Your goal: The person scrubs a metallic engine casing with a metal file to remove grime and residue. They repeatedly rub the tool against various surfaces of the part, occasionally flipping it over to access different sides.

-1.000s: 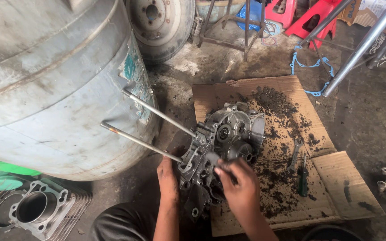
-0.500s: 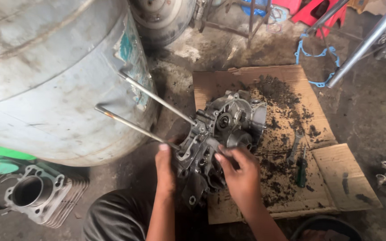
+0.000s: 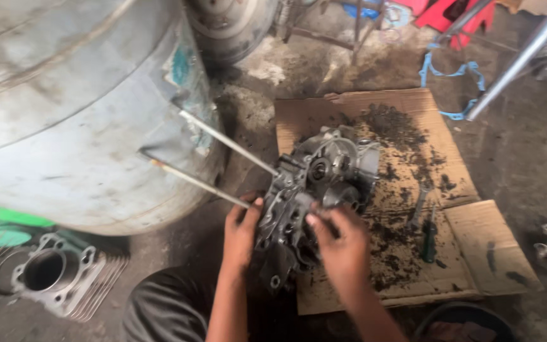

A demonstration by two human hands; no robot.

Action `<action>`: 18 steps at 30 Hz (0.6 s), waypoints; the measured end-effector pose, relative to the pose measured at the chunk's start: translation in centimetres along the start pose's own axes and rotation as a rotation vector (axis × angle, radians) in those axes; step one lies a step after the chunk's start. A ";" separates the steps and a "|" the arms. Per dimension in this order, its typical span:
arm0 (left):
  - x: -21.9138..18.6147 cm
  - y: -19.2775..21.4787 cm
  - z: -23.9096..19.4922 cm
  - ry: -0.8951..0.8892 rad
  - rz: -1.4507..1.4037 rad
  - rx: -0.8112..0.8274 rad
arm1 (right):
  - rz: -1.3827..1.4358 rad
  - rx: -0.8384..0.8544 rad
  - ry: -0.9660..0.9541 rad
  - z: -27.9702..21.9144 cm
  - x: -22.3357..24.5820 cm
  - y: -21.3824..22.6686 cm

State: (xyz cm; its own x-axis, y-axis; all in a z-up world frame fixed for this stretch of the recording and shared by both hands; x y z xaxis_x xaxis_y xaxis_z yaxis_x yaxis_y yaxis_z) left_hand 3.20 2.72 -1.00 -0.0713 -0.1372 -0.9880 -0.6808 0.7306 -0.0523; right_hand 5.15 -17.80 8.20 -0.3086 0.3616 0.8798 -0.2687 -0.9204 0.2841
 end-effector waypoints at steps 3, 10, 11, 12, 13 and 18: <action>-1.2 -0.8 0.5 -0.069 -0.039 0.046 | -0.048 -0.045 0.134 -0.2 2.0 0.5; -1.2 -0.6 0.5 0.007 0.053 -0.036 | -0.030 -0.063 0.134 0.5 1.1 -0.1; -1.3 -0.5 0.5 0.000 0.034 -0.036 | 0.002 -0.061 0.132 0.3 0.8 0.1; -1.3 -0.5 0.7 -0.007 0.015 -0.035 | 0.034 -0.059 0.131 0.1 0.6 0.1; -1.0 -0.7 0.6 -0.004 -0.008 -0.033 | 0.054 -0.052 0.097 0.1 0.2 0.2; -1.2 -0.7 0.5 -0.060 -0.042 0.026 | -0.065 0.011 -0.027 0.2 -0.3 0.7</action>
State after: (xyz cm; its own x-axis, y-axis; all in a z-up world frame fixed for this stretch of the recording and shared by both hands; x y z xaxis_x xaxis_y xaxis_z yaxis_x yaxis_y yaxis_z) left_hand 4.07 2.69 0.14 0.0010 -0.1287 -0.9917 -0.6629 0.7424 -0.0970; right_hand 5.22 -18.54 8.23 -0.2658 0.4164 0.8695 -0.2775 -0.8968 0.3446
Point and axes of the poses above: each hand's wrist, its own z-axis towards the middle knuckle, its own y-axis out of the back of the hand, x = y × z, the point moved 5 cm from there along z, towards the middle knuckle, and after that the axes turned 12 degrees about -x, right-handed, at the moved point
